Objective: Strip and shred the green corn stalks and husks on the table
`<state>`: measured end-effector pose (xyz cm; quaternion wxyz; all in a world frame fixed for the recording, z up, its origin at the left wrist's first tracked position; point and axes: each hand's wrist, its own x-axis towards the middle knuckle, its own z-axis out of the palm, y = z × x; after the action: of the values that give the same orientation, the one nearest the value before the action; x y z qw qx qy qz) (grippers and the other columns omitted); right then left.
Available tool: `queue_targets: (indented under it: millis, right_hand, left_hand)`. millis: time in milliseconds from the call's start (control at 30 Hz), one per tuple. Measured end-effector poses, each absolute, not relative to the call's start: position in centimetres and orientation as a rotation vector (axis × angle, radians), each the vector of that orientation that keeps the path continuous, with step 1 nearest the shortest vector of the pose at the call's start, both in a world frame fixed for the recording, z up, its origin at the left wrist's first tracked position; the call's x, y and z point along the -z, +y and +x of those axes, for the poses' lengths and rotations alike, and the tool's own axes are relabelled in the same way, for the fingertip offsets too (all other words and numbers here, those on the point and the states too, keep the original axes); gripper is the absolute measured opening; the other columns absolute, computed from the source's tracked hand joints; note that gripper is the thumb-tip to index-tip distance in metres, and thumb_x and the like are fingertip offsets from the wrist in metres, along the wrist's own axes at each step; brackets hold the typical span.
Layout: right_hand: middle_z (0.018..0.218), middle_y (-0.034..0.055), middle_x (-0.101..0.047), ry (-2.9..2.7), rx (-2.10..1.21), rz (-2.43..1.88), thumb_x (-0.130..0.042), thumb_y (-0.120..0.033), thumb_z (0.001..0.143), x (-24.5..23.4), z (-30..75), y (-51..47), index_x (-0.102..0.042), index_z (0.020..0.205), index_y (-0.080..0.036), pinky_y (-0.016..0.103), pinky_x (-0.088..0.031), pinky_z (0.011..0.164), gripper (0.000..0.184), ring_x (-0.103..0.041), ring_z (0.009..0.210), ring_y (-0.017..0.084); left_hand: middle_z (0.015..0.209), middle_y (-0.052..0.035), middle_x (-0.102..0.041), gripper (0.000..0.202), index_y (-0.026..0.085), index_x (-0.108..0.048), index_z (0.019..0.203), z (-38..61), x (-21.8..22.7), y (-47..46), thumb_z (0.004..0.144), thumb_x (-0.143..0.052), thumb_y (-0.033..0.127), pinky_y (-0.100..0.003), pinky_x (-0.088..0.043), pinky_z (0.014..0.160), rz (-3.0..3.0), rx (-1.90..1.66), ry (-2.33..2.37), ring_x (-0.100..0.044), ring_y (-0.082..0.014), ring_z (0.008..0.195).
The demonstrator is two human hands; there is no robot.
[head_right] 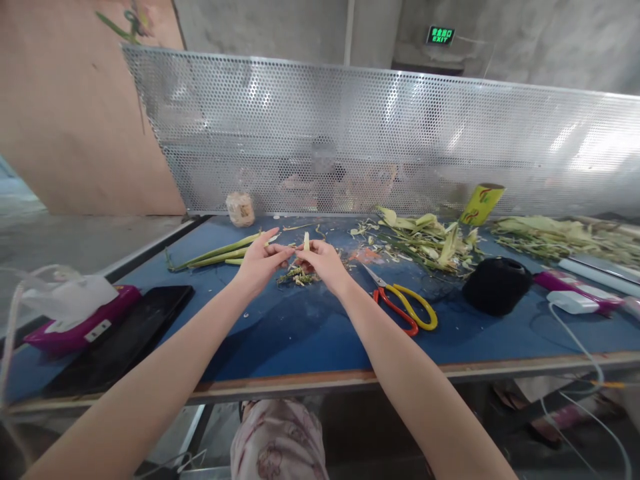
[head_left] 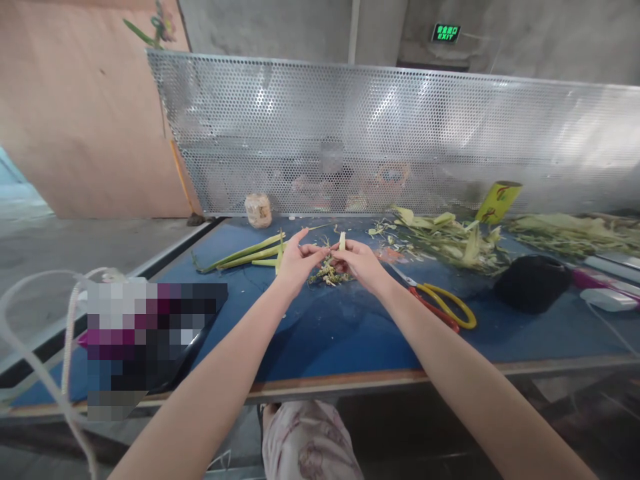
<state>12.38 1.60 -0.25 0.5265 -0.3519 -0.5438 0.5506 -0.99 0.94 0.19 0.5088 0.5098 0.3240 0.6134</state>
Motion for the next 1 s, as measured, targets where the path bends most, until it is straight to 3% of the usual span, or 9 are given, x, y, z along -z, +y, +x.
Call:
queue_targets:
  millis: [367, 500, 633, 833, 1000]
  right_hand:
    - [0.048, -0.0031, -0.054, -1.41, -1.393, -0.81, -0.061, -0.025, 0.061, -0.6, 12.0, 0.4, -0.047, 0.062, -0.016, 0.019, -0.025, 0.039, 0.016, -0.036, 0.037, 0.003]
    - [0.052, -0.0024, -0.056, -1.381, -1.395, -0.797, -0.064, -0.028, 0.06, -0.5, 12.2, 0.6, -0.048, 0.065, -0.016, 0.02, -0.027, 0.04, 0.021, -0.038, 0.04, 0.004]
    - [0.055, -0.0044, -0.054, -1.254, -1.31, -0.716, -0.069, -0.031, 0.056, -0.2, 12.7, 1.2, -0.05, 0.069, -0.017, 0.02, -0.031, 0.044, 0.027, -0.04, 0.045, 0.004]
    - [0.053, -0.006, -0.048, -1.254, -1.281, -0.769, -0.07, -0.033, 0.055, 0.0, 12.8, 1.4, -0.051, 0.07, -0.016, 0.021, -0.031, 0.046, 0.03, -0.042, 0.046, 0.005]
    - [0.047, -0.0059, -0.046, -1.288, -1.252, -0.792, -0.069, -0.034, 0.054, 0.1, 12.6, 1.5, -0.052, 0.064, -0.015, 0.022, -0.03, 0.045, 0.028, -0.041, 0.043, 0.006]
  left_hand:
    - [0.054, 0.0069, -0.058, 0.055, 0.009, -0.041, 0.107, -2.0, -0.9, 1.7, 0.058, -0.067, 0.01, -0.021, -0.042, 0.061, 1.285, -1.617, 0.795, -0.053, -0.005, 0.049]
    - [0.059, 0.0046, -0.06, 0.064, 0.009, -0.036, 0.116, -1.9, -0.8, 1.5, 0.06, -0.067, 0.013, -0.023, -0.045, 0.063, 1.302, -1.614, 0.82, -0.056, -0.0074, 0.054]
    - [0.079, -0.0051, -0.065, 0.077, 0.012, -0.023, 0.127, -1.6, -0.3, 1.4, 0.063, -0.066, 0.017, -0.026, -0.046, 0.059, 1.31, -1.449, 0.821, -0.061, -0.0139, 0.068]
    - [0.071, -0.0034, -0.066, 0.083, 0.01, -0.026, 0.127, -2.1, -0.1, 1.3, 0.058, -0.07, 0.017, -0.024, -0.044, 0.051, 1.495, -1.337, 0.85, -0.053, -0.0079, 0.047]
    - [0.062, 0.0003, -0.064, 0.078, 0.007, -0.03, 0.123, -1.9, -0.2, 1.0, 0.057, -0.07, 0.014, -0.023, -0.043, 0.048, 1.529, -1.281, 0.898, -0.051, -0.0075, 0.042]
